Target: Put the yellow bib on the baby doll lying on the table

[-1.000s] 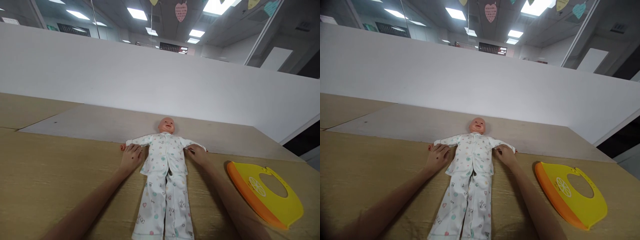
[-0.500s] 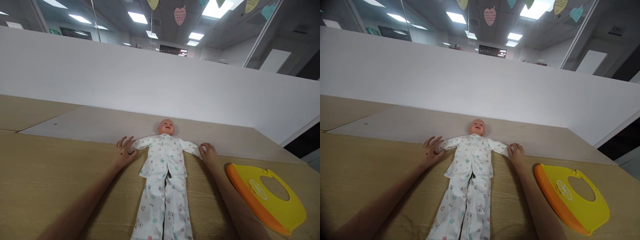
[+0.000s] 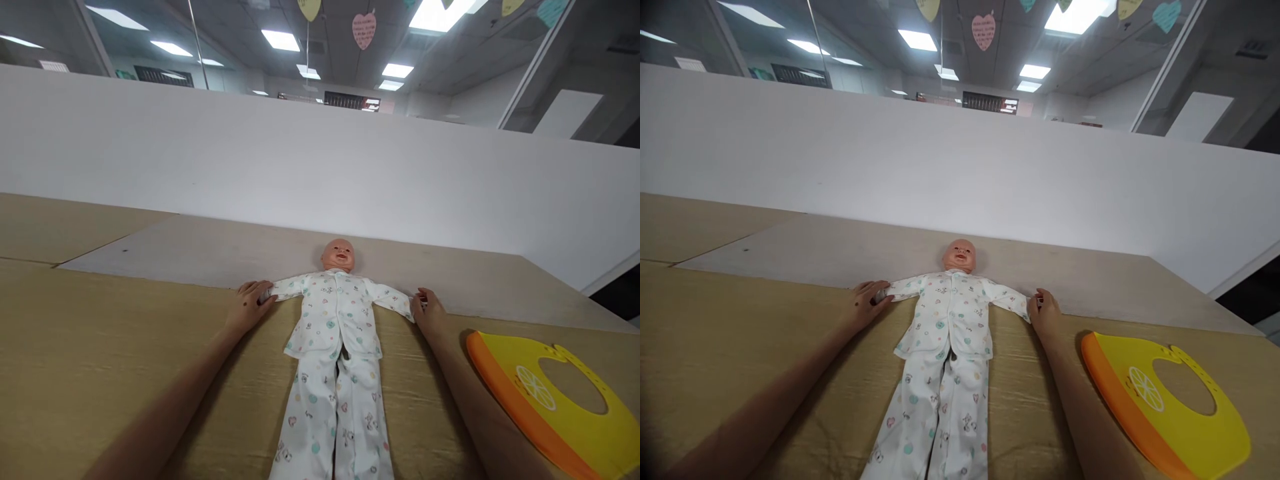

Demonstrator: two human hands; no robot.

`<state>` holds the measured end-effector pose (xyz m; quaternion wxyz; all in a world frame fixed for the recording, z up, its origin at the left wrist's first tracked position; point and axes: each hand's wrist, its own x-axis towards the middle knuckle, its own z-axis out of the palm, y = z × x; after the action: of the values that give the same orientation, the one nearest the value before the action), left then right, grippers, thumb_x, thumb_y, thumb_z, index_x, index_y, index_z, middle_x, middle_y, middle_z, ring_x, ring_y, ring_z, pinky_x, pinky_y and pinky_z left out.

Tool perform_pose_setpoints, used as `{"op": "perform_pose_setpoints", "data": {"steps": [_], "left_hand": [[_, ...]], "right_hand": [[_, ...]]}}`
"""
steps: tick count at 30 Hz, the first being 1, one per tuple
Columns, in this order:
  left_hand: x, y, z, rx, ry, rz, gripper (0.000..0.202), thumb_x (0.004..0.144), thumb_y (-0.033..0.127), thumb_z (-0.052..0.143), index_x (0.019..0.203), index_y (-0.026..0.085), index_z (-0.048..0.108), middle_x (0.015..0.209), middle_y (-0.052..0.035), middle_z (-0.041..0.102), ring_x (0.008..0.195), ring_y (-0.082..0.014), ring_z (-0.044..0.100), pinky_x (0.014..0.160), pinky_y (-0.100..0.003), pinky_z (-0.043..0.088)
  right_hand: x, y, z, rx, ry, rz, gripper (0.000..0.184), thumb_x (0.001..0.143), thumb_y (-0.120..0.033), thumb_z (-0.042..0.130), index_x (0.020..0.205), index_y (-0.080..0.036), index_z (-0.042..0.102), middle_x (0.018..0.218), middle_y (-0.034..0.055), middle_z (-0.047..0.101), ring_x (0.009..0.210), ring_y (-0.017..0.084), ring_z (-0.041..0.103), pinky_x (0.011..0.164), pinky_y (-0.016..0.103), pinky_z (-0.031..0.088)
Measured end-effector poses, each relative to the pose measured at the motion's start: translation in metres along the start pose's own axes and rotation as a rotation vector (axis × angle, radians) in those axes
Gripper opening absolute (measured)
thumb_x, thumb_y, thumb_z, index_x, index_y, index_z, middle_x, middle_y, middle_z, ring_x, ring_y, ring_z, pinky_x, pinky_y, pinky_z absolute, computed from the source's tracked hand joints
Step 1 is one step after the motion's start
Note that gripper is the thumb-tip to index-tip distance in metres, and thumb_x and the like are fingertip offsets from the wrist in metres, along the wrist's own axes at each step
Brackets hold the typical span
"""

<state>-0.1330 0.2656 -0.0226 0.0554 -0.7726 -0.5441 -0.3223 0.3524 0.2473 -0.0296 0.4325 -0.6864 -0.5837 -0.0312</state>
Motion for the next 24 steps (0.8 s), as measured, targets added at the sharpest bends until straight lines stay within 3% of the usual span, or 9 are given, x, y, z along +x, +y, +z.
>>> {"op": "perform_pose_setpoints", "data": {"steps": [9, 12, 17, 24], "left_hand": [[-0.006, -0.016, -0.001, -0.034, -0.047, 0.074, 0.060, 0.080, 0.051, 0.055, 0.130, 0.019, 0.052, 0.140, -0.0136, 0.050, 0.132, -0.0298, 0.040, 0.108, -0.047, 0.035], [-0.007, -0.023, -0.001, -0.045, -0.080, 0.071, 0.058, 0.083, 0.052, 0.052, 0.131, 0.020, 0.052, 0.140, -0.0131, 0.049, 0.133, -0.0293, 0.039, 0.108, -0.048, 0.035], [-0.005, -0.021, -0.003, -0.144, -0.115, 0.076, 0.051, 0.087, 0.052, 0.047, 0.125, 0.020, 0.056, 0.126, -0.0105, 0.061, 0.119, -0.0257, 0.052, 0.105, -0.044, 0.038], [-0.002, -0.021, 0.002, -0.152, -0.064, -0.013, 0.050, 0.085, 0.055, 0.045, 0.116, 0.020, 0.063, 0.115, -0.0107, 0.068, 0.112, -0.0282, 0.057, 0.098, -0.044, 0.044]], "right_hand": [[0.005, 0.005, -0.002, 0.122, -0.056, 0.196, 0.050, 0.080, -0.050, 0.040, 0.104, -0.012, 0.062, 0.097, 0.0154, 0.068, 0.086, 0.025, 0.063, 0.079, 0.037, 0.049], [0.003, 0.000, -0.003, 0.092, -0.111, 0.087, 0.052, 0.082, -0.054, 0.041, 0.105, -0.012, 0.062, 0.102, 0.0149, 0.068, 0.092, 0.025, 0.062, 0.085, 0.038, 0.047], [-0.003, -0.012, -0.004, -0.044, -0.209, -0.200, 0.052, 0.083, -0.057, 0.045, 0.108, -0.014, 0.063, 0.109, 0.0126, 0.067, 0.105, 0.026, 0.059, 0.097, 0.040, 0.041], [-0.004, -0.014, -0.003, -0.203, -0.295, -0.275, 0.051, 0.081, -0.054, 0.052, 0.113, -0.015, 0.061, 0.111, 0.0105, 0.067, 0.106, 0.027, 0.059, 0.095, 0.040, 0.041]]}}
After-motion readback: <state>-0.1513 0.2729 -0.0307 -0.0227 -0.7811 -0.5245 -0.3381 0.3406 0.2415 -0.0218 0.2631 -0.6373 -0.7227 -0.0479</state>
